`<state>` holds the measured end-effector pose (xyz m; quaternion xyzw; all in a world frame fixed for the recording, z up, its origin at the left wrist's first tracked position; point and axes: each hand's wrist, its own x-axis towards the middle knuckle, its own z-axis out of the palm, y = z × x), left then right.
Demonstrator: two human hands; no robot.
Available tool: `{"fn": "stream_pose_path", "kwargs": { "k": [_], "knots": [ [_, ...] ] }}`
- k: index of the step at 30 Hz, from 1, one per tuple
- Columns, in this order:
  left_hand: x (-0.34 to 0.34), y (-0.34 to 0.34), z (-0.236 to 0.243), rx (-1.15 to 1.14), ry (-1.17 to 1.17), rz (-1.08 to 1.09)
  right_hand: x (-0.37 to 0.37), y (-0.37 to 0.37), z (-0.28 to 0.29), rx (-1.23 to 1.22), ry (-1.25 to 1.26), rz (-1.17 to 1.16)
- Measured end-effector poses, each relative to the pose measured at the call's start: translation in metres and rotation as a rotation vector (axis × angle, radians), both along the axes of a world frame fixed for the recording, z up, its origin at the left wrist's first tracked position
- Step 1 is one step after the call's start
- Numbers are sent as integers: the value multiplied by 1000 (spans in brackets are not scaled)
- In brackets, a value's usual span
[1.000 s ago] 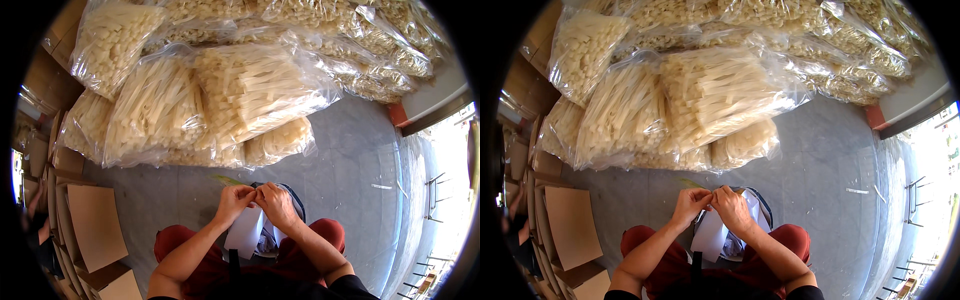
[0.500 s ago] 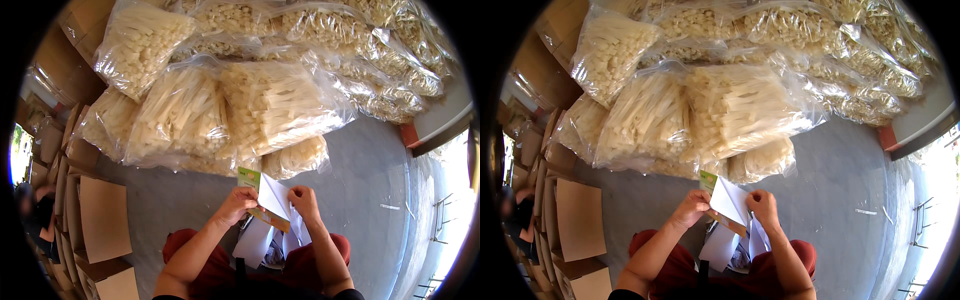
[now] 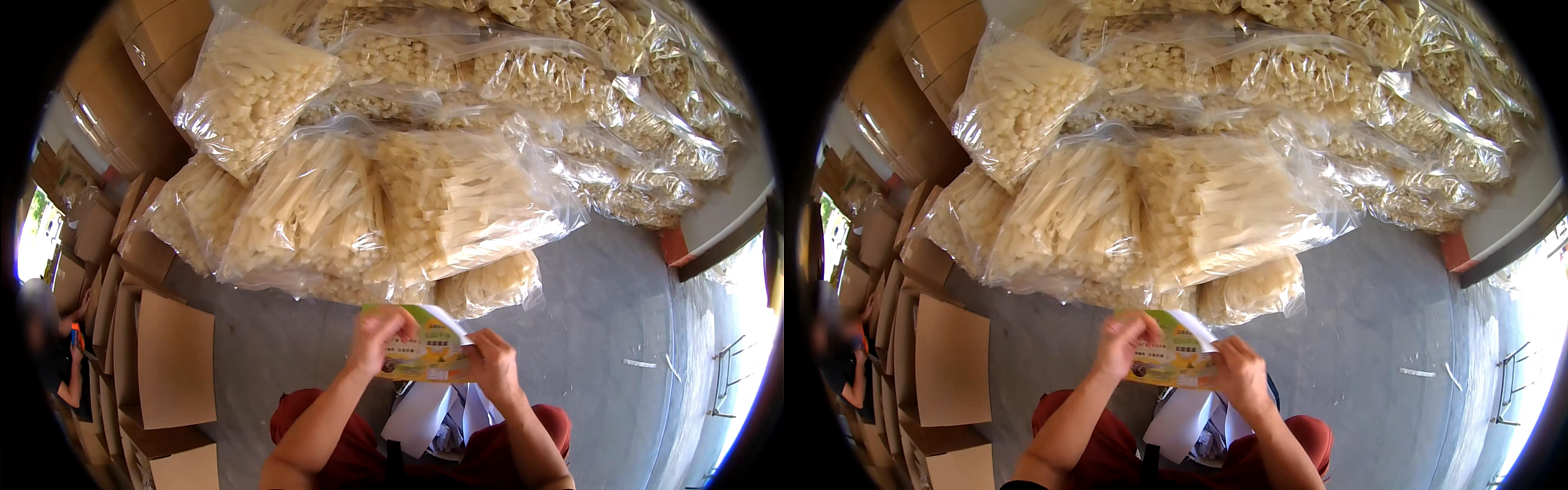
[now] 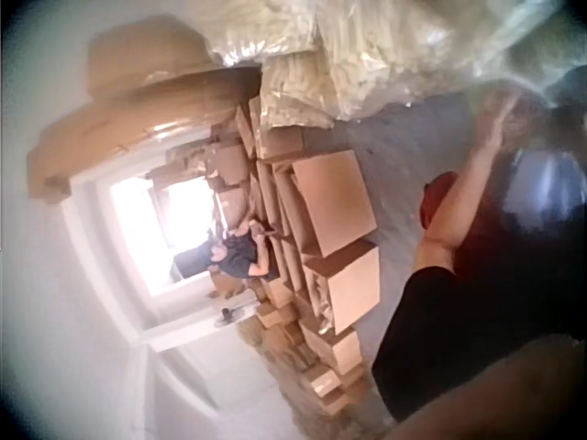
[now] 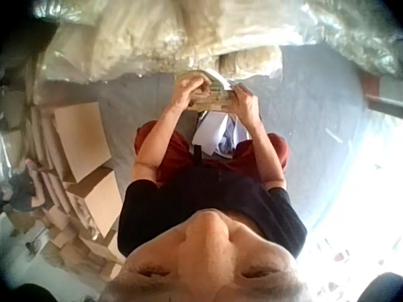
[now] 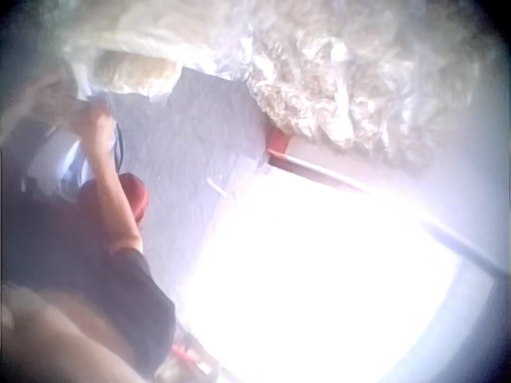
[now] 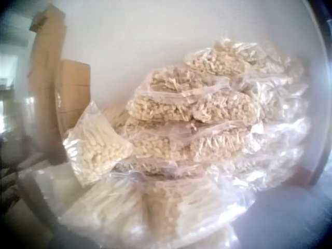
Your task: The person places plastic bags containing dry noodles into cardboard boxes on the floor, periodically returning to a large stack of bags to retrieve more.
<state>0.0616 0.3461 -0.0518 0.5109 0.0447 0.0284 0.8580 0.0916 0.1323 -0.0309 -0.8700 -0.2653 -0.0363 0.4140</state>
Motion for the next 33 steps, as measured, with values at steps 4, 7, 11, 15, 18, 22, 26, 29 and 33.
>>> {"fn": "stream_pose_path", "kwargs": {
  "k": [4,7,11,15,18,22,26,29,33],
  "knots": [
    [6,38,-23,104,229,620,12,-18,7,292,245,-1],
    [5,34,-31,40,272,319,14,-30,-5,728,573,-111],
    [1,-14,0,-258,229,-398,6,-25,-23,597,699,-50],
    [-14,-21,-35,-667,139,-306,-3,-10,-16,288,464,55],
    [-4,-27,-63,-480,294,55,4,-20,-5,258,401,-82],
    [35,4,-33,42,284,353,28,-61,9,515,421,-280],
    [82,38,14,214,134,729,45,-119,33,707,405,-483],
    [122,53,41,214,-99,742,57,-166,33,760,274,-590],
    [172,78,22,602,66,338,81,-172,45,645,188,-603]
  ]
}}
